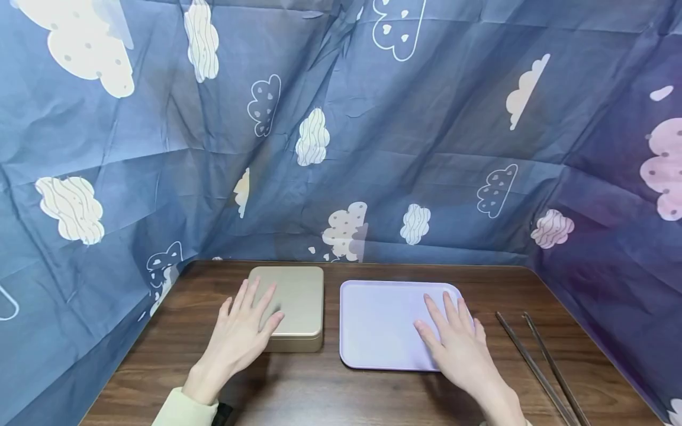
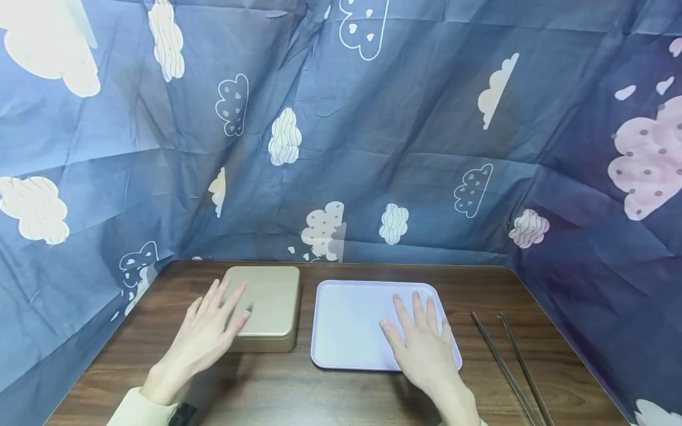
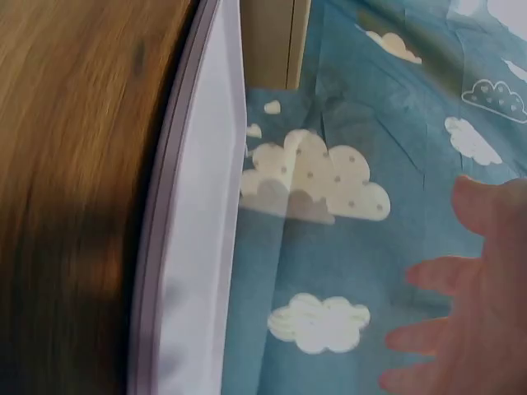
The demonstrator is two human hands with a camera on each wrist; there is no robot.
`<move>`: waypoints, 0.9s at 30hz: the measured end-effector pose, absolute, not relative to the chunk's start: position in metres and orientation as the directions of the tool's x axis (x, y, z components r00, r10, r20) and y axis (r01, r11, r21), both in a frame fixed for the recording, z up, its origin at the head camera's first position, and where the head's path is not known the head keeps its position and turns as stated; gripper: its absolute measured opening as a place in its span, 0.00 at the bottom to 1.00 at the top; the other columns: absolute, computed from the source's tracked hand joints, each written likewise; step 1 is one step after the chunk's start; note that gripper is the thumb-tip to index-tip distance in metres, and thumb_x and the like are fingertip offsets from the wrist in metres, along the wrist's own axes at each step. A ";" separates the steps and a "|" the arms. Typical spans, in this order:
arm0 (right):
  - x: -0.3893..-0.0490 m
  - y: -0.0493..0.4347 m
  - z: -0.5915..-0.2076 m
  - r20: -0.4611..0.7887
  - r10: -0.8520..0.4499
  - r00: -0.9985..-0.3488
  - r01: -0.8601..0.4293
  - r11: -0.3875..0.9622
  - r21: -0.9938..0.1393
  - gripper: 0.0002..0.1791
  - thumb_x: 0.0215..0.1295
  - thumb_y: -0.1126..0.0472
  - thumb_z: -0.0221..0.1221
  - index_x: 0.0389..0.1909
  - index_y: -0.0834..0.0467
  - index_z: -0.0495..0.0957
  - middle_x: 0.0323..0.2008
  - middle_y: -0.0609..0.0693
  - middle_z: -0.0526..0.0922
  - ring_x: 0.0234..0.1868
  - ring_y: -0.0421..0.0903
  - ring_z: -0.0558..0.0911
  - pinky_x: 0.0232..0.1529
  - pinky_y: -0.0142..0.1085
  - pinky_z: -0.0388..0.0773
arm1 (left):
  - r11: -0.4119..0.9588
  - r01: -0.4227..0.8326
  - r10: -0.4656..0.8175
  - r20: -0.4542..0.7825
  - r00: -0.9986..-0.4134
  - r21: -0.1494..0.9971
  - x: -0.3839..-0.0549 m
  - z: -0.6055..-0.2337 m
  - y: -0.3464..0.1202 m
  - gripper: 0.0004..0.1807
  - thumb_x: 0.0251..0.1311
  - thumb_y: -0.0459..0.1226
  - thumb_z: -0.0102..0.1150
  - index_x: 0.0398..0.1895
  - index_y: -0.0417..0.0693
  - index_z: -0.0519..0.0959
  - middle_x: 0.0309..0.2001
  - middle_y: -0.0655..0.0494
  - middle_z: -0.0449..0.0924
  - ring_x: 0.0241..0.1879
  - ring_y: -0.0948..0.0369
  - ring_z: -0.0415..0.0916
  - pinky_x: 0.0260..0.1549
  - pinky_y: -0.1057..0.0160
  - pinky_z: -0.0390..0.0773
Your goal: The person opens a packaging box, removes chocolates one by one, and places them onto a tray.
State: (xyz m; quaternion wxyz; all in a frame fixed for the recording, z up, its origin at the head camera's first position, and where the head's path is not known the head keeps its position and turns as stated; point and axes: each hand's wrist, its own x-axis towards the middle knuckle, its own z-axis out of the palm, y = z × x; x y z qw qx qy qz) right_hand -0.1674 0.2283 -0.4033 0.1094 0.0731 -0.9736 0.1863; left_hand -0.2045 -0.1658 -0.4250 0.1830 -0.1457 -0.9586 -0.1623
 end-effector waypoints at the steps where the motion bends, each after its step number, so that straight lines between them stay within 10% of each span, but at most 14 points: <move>1: -0.169 0.226 -0.404 0.266 -0.109 -0.958 -0.203 0.911 -0.358 0.38 0.73 0.36 0.45 0.74 0.57 0.59 0.73 0.70 0.50 0.73 0.70 0.43 0.61 0.73 0.41 | 0.905 0.340 0.220 0.405 -0.888 0.255 -0.205 -0.425 -0.167 0.34 0.70 0.58 0.44 0.73 0.54 0.63 0.74 0.43 0.52 0.74 0.44 0.45 0.62 0.35 0.50; 10: -0.186 0.198 -0.415 0.491 -0.147 -0.858 -0.409 0.773 -0.484 0.36 0.65 0.53 0.63 0.69 0.64 0.63 0.69 0.68 0.59 0.69 0.66 0.60 0.63 0.64 0.56 | 0.885 0.391 0.233 0.486 -0.842 0.252 -0.209 -0.434 -0.185 0.36 0.66 0.62 0.48 0.72 0.54 0.66 0.71 0.46 0.61 0.69 0.47 0.58 0.57 0.38 0.62; 27: -0.226 0.128 -0.439 0.433 -0.402 -0.807 -0.579 0.682 -0.447 0.34 0.64 0.51 0.63 0.66 0.63 0.68 0.63 0.63 0.68 0.64 0.59 0.68 0.64 0.53 0.63 | 0.831 0.386 0.241 0.367 -0.899 0.401 -0.219 -0.452 -0.227 0.42 0.59 0.62 0.60 0.70 0.48 0.66 0.68 0.41 0.64 0.60 0.39 0.69 0.50 0.36 0.71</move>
